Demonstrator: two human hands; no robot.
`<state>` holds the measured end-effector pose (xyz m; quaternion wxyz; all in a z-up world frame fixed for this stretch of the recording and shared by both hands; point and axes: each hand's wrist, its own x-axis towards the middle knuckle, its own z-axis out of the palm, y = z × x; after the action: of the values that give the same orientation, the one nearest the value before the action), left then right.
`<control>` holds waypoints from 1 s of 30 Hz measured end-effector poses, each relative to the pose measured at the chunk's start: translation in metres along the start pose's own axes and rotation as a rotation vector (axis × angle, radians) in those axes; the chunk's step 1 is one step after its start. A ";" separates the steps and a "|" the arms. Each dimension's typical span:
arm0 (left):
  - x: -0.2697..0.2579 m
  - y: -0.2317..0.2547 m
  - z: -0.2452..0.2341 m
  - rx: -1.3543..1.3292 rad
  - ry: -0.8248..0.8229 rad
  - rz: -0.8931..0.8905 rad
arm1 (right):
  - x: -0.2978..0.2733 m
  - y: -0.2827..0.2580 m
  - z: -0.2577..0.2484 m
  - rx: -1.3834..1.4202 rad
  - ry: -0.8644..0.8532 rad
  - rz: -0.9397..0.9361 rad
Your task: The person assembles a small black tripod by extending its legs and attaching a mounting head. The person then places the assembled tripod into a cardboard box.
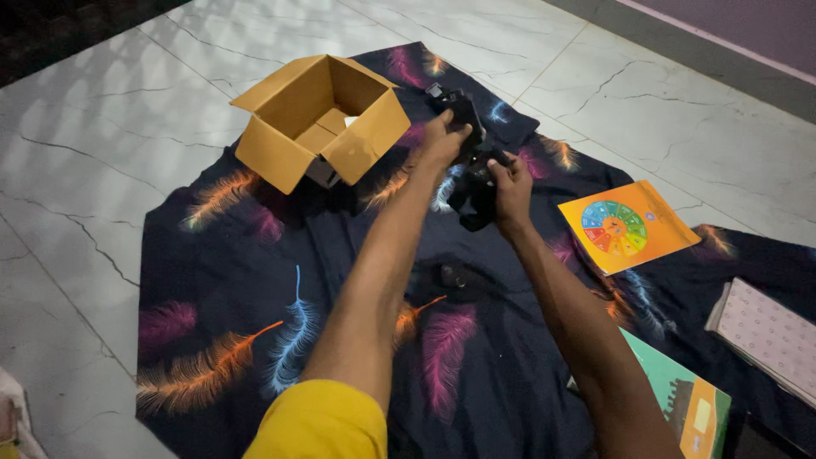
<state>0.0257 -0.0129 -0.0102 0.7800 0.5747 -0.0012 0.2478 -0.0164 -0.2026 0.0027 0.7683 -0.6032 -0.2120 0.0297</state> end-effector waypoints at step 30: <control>-0.027 0.013 0.074 0.024 -0.166 -0.140 | 0.009 0.001 -0.073 0.241 0.211 0.388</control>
<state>0.0179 -0.0863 0.0191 0.7857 0.6011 -0.0226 0.1440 0.0179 -0.2662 -0.0092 0.8326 -0.5362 -0.0060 0.1385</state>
